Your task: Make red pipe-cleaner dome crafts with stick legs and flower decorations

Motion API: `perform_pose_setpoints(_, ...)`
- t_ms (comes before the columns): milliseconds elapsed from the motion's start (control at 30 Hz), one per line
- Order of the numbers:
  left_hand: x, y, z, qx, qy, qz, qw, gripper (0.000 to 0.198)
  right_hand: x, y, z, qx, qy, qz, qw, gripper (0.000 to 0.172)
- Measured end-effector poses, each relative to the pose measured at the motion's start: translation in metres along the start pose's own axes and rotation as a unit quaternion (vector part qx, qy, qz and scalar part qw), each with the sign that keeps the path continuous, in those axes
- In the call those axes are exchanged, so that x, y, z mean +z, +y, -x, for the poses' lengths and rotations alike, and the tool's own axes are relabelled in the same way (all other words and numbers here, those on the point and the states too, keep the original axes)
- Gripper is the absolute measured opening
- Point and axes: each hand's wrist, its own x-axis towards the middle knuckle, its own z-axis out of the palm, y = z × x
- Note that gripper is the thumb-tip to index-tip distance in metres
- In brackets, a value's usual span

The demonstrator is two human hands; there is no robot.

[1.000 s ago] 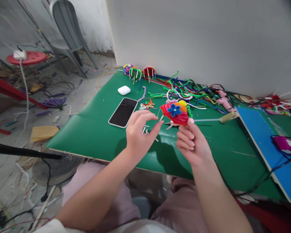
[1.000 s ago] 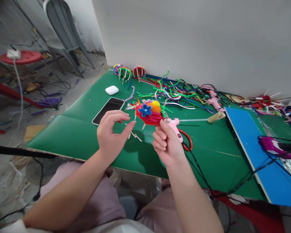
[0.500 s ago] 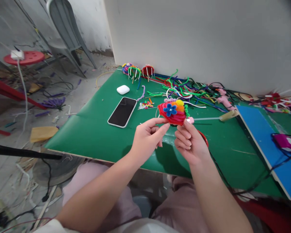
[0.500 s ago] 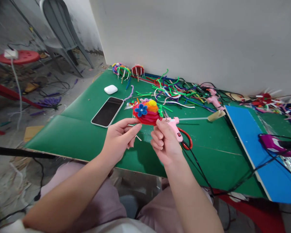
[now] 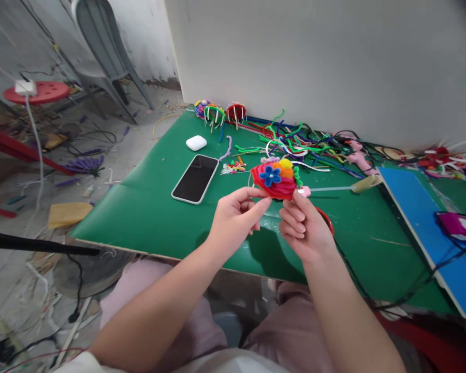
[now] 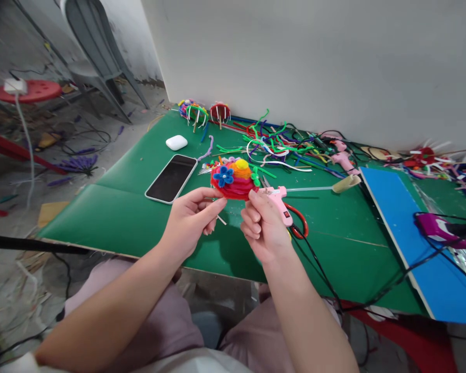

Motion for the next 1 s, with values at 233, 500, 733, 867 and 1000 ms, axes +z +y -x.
perform_pose_setpoints(233, 0.0003, 0.0014, -0.001, 0.007, -0.001, 0.002, 1.0, 0.017, 0.0004, 0.0008, -0.0011, 0.0, 0.001, 0.008, 1.0, 0.039)
perform_pose_setpoints(500, 0.0002, 0.0026, -0.0004, 0.008, -0.005, 0.001, 1.0, 0.018, 0.0005, 0.0, 0.0001, -0.006, 0.007, 0.011, 1.0, 0.041)
perform_pose_setpoints(733, 0.0, 0.002, -0.0007, 0.023, -0.001, -0.007, 1.0, 0.017, 0.0009, 0.0004, -0.0004, -0.007, 0.01, 0.016, 1.0, 0.042)
perform_pose_setpoints(867, -0.0009, 0.0008, -0.0009, 0.034, 0.0, -0.019, 0.999, 0.016, 0.0001, 0.0007, -0.0006, -0.005, 0.007, 0.014, 1.0, 0.041)
perform_pose_setpoints(1000, -0.0014, -0.0003, -0.001, 0.039, -0.002, -0.035, 0.999, 0.015, -0.0004, 0.0005, -0.0007, -0.002, 0.001, 0.006, 1.0, 0.04)
